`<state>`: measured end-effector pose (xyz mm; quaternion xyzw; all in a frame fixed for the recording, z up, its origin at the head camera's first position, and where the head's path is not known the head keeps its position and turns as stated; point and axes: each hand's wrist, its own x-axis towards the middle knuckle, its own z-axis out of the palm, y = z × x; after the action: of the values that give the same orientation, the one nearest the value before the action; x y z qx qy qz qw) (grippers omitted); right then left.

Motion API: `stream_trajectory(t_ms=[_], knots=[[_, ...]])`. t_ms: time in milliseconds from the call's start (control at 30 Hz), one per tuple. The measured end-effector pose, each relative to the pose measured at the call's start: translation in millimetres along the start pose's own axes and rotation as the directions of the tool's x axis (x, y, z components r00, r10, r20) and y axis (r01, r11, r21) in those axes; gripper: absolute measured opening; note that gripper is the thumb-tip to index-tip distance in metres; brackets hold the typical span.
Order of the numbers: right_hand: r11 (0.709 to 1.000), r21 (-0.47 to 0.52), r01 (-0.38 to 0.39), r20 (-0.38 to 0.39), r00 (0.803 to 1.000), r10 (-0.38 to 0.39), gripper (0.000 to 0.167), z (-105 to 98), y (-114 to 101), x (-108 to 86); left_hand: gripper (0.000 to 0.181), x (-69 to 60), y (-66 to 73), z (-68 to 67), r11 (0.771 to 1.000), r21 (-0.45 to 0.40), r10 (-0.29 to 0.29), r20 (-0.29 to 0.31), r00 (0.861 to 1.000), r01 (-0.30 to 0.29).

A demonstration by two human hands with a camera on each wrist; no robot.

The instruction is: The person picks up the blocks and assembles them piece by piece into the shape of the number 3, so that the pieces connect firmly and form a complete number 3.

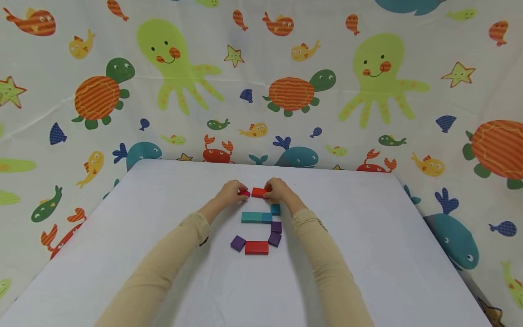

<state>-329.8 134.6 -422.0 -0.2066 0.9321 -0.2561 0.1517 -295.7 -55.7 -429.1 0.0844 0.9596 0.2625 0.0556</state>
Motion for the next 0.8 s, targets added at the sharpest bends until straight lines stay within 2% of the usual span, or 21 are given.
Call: stream_trajectory(t_ms=[433, 800], knots=[[1.0, 0.025, -0.018, 0.003, 1.0, 0.018, 0.031, 3.1, -2.7, 2.7, 0.032, -6.7, 2.1, -0.1, 1.0, 0.019, 0.013, -0.016, 1.0, -0.013], [0.999, 0.019, -0.04, 0.005, 0.999, 0.04, 0.032, 0.6, -3.6, 1.1, 0.035, -6.9, 2.2, 1.4, 1.0, 0.023, 0.005, -0.017, 1.0, -0.005]])
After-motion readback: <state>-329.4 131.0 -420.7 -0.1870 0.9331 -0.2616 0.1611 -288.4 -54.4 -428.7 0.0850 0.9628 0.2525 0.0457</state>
